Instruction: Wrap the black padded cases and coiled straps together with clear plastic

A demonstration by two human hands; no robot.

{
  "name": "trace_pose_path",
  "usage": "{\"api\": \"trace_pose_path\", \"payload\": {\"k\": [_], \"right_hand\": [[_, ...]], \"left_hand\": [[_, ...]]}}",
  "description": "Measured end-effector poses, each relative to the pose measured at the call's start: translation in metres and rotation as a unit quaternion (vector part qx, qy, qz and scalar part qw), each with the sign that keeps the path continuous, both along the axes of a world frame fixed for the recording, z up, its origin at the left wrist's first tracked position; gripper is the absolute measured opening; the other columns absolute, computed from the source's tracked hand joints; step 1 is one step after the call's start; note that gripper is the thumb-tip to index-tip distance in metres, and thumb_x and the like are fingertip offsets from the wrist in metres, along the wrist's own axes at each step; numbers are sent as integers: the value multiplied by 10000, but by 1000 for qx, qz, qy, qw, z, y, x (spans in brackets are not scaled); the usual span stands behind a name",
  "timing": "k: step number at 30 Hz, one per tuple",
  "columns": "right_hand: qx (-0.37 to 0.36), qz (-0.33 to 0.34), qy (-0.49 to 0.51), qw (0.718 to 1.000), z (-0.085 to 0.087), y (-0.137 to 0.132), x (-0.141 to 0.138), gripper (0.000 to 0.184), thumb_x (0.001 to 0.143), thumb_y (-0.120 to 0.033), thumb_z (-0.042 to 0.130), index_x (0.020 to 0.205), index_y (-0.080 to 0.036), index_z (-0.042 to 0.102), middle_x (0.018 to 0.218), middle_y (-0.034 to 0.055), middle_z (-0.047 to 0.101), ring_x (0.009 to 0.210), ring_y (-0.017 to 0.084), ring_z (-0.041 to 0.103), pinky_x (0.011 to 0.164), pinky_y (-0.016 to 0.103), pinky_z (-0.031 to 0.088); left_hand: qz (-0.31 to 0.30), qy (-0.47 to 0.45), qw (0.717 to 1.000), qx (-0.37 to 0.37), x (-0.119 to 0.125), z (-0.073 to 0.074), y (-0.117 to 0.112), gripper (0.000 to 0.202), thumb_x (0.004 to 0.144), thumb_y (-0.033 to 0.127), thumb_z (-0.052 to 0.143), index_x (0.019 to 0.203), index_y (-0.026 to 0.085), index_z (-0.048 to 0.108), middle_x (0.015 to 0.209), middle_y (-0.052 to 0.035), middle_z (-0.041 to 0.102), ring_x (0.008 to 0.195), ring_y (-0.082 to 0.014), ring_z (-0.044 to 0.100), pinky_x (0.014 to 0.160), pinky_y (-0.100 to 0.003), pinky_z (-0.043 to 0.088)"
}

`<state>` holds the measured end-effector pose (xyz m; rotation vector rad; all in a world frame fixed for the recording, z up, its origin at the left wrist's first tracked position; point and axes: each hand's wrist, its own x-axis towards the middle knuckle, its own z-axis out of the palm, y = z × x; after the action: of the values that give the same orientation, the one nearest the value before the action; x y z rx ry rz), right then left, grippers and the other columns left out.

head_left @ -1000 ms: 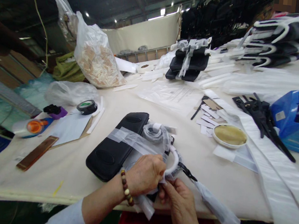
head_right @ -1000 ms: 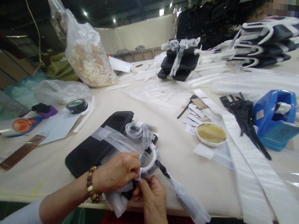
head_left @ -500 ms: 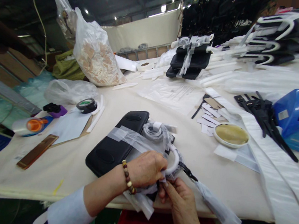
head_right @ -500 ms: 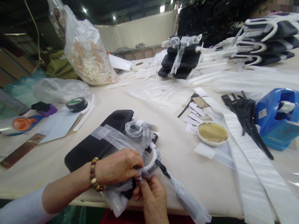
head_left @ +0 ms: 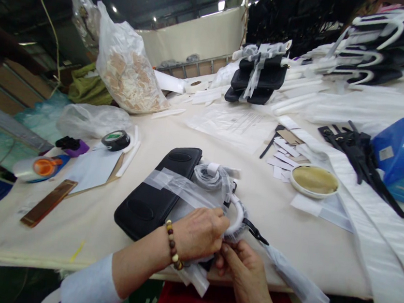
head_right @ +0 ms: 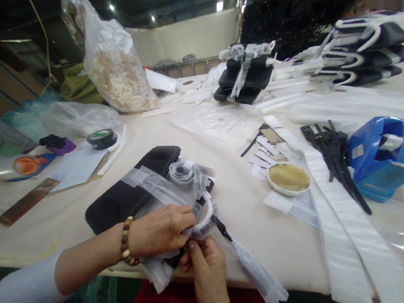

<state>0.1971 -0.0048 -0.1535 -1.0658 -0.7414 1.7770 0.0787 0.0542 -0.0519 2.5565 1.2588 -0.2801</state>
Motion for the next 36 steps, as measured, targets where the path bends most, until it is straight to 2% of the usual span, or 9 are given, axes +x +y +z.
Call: {"api": "trace_pose_path", "payload": {"k": [5,11,24,31,36], "right_hand": [[-12,11,5,1000,2,0,1,351,703,-491,654,720,-159,540,500,-29,583,428,83,487,446,201,372],[-46,17,31,998,4,1,1,324,701,-460,652,703,-159,531,476,-40,564,412,72,467,436,188,352],[-126,-7,51,991,22,7,-1,395,525,-482,730,562,-160,505,413,-37,505,363,61,411,394,184,294],[-126,4,72,989,30,14,3,255,538,-336,685,523,-157,503,433,-30,502,396,49,383,406,175,263],[-138,19,107,984,36,18,10,104,478,-179,585,482,-151,485,455,-36,464,430,48,361,414,178,247]], "left_hand": [[2,-20,1000,15,-1,-8,-3,77,746,125,471,709,167,525,746,-24,579,617,-144,542,526,-246,366],[-14,-12,999,37,0,-10,-6,88,751,122,450,727,165,523,739,-30,568,628,-153,538,539,-254,384],[-14,19,1000,13,5,-9,-10,133,806,108,434,761,155,550,744,-50,566,685,-178,555,600,-270,438],[-9,14,1000,7,3,-12,-12,113,792,113,466,753,154,564,751,-44,562,672,-172,547,581,-266,425],[-17,19,1000,5,5,-11,-13,125,795,90,449,776,154,555,778,-47,560,713,-170,542,629,-268,433]]}}
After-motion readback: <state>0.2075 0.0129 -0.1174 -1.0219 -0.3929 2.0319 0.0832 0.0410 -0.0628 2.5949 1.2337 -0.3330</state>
